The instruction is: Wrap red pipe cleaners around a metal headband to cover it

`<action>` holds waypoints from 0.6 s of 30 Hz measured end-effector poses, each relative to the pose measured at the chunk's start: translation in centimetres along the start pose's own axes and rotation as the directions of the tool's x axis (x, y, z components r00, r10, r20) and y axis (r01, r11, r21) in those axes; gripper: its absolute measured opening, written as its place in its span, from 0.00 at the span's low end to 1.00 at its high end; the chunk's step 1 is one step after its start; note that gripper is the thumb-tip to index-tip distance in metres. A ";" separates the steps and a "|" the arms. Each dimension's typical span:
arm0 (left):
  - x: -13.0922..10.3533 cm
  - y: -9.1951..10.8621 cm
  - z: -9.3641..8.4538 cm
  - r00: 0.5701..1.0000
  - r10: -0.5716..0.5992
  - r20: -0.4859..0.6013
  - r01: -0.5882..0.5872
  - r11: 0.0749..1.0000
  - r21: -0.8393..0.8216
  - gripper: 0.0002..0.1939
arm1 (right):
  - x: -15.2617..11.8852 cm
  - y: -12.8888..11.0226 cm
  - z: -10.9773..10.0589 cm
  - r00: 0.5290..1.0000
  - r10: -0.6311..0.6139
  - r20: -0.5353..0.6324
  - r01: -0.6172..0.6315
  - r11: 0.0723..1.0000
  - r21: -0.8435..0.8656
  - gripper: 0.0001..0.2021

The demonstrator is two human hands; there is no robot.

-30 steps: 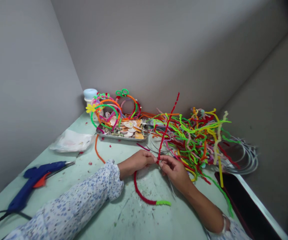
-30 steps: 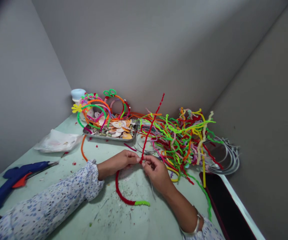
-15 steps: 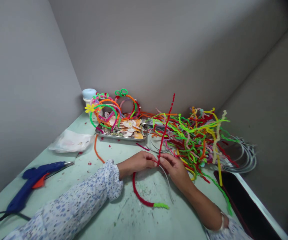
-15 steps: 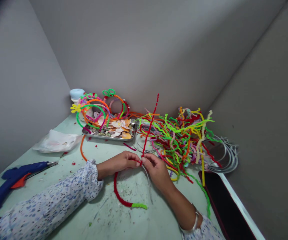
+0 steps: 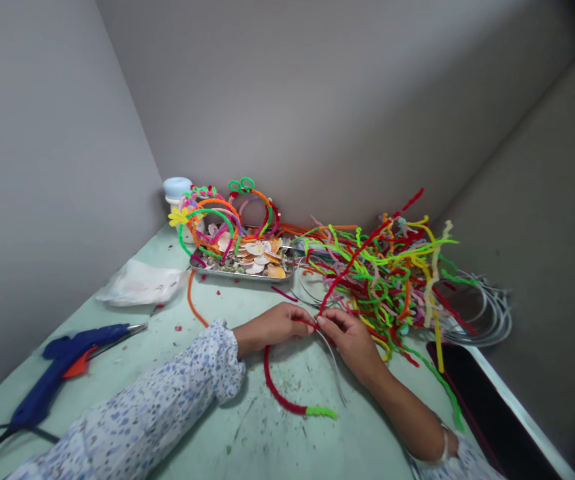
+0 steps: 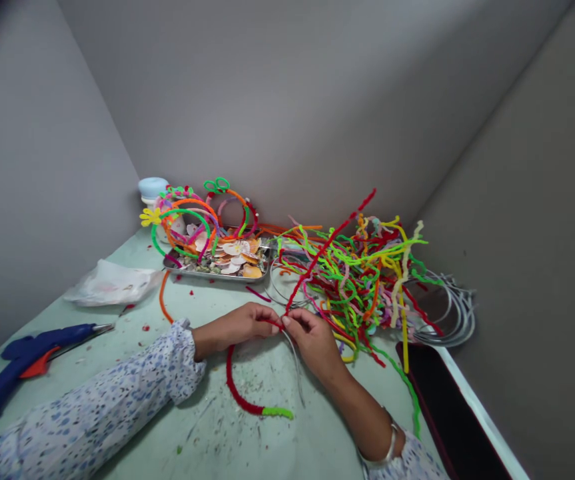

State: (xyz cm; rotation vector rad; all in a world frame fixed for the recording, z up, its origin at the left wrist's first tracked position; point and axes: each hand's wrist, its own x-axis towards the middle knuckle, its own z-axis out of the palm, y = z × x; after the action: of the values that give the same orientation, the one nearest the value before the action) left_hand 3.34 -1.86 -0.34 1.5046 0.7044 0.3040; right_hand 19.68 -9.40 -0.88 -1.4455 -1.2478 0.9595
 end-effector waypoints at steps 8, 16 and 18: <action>-0.2 0.4 0.1 0.999 -0.027 -0.021 0.027 1.000 -0.002 0.11 | 0.1 0.3 0.1 0.999 -0.031 -0.007 0.031 0.999 -0.039 0.12; -0.2 0.6 0.2 0.999 -0.032 -0.022 0.032 0.999 0.012 0.10 | 0.1 0.7 0.1 0.998 -0.055 -0.009 0.054 0.997 -0.049 0.12; -0.3 0.6 0.3 0.999 -0.039 -0.027 0.040 0.999 0.028 0.10 | 0.0 0.7 0.1 0.998 -0.061 -0.014 0.060 0.997 -0.056 0.12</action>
State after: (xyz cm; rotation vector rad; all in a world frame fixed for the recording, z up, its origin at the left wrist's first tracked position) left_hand 3.46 -2.20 0.30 1.5143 0.7618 0.2856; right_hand 19.73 -9.35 -1.56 -1.4469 -1.3083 0.8780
